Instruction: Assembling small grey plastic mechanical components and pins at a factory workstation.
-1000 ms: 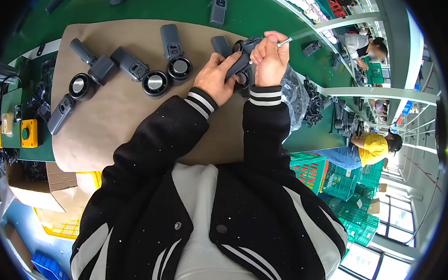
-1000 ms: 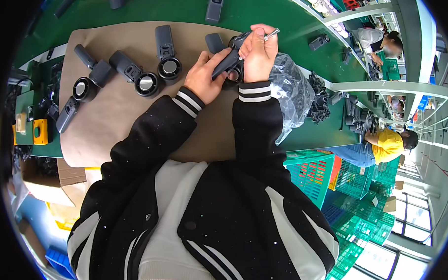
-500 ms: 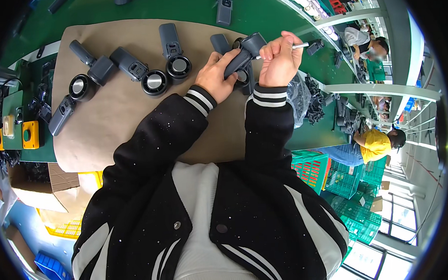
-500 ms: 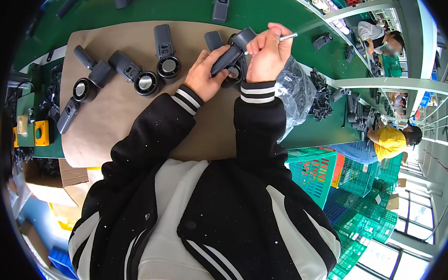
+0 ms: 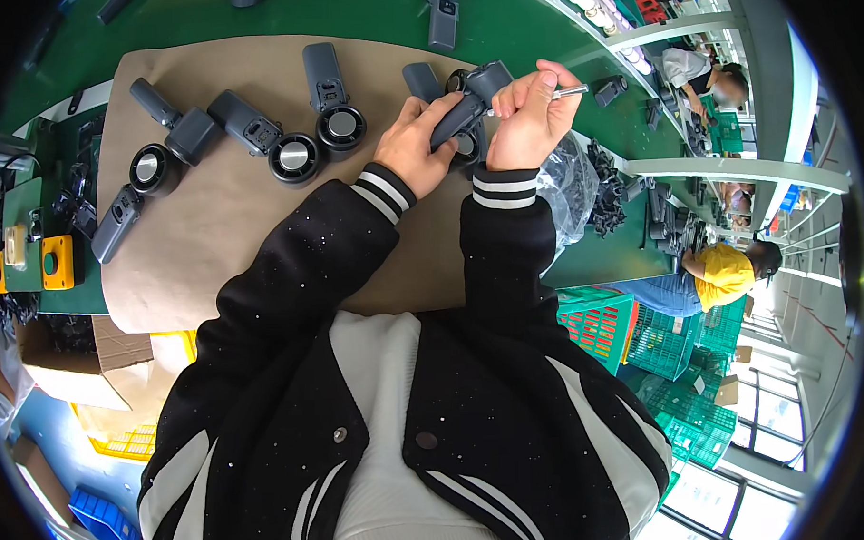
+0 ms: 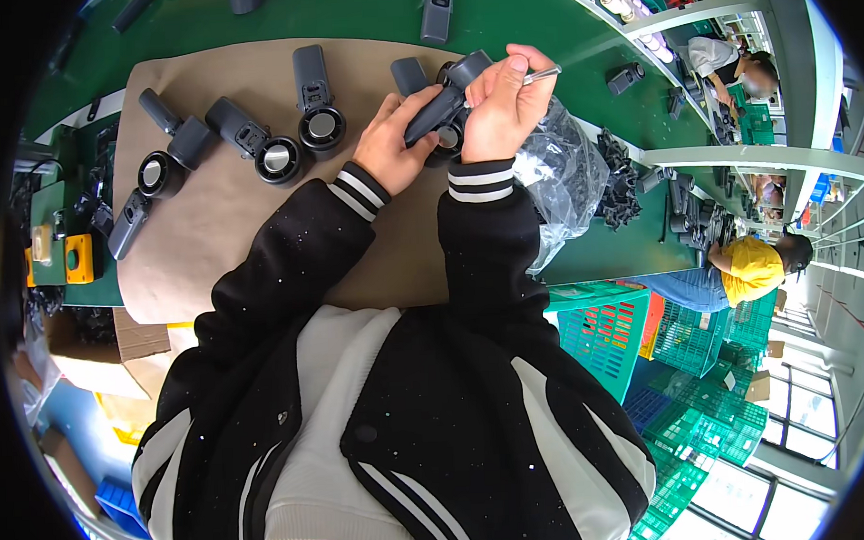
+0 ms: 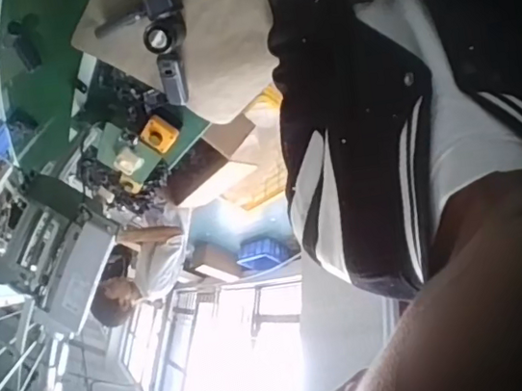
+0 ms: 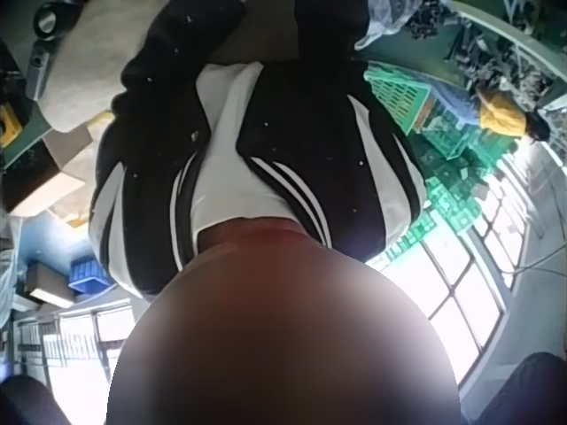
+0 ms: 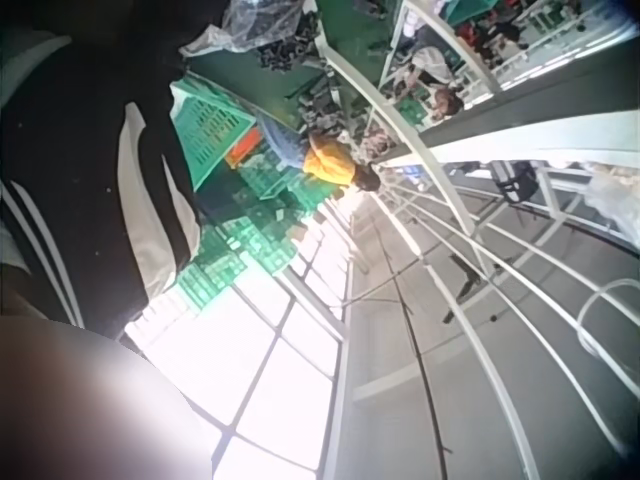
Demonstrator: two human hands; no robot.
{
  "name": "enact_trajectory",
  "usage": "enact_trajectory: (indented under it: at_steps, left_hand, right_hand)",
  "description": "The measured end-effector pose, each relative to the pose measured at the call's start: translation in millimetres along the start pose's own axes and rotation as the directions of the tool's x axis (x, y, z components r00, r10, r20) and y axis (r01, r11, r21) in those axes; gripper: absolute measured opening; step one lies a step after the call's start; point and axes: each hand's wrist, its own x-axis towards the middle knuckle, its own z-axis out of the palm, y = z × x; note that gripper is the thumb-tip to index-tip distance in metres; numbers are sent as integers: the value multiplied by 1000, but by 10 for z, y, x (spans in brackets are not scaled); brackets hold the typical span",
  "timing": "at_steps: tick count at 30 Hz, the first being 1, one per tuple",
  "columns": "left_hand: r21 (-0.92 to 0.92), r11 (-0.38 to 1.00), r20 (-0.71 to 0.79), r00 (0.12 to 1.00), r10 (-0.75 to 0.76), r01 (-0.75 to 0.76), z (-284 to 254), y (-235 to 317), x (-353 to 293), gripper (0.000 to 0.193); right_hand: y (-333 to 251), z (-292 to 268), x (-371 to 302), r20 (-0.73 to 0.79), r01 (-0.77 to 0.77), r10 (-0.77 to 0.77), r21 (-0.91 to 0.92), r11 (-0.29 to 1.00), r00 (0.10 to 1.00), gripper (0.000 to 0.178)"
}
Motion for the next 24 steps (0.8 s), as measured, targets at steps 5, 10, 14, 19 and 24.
enact_trajectory:
  at_steps: [5,10,14,19,24]
  left_hand:
    - [13,1000,-9,1000,-3,3,17,-30,0,58]
    - [31,1000,2,1000,-3,3,9,-39,1,58]
    - [27,1000,6,1000,-10,9,0,-49,7,58]
    - [73,997,17,999,33,-34,-6,-46,17,58]
    - [46,999,21,1000,11,-12,18,-41,12,58]
  right_hand:
    - [67,12,-97,20,121,-121,-7,993,992,8]
    - [117,-3,-162,-55,169,-165,60,984,985,8]
    - [165,-21,-197,-121,226,-209,146,963,970,7]
    - [148,-73,-169,-157,167,-135,207,964,978,8]
    - [94,-145,-147,-145,115,-66,363,925,987,9]
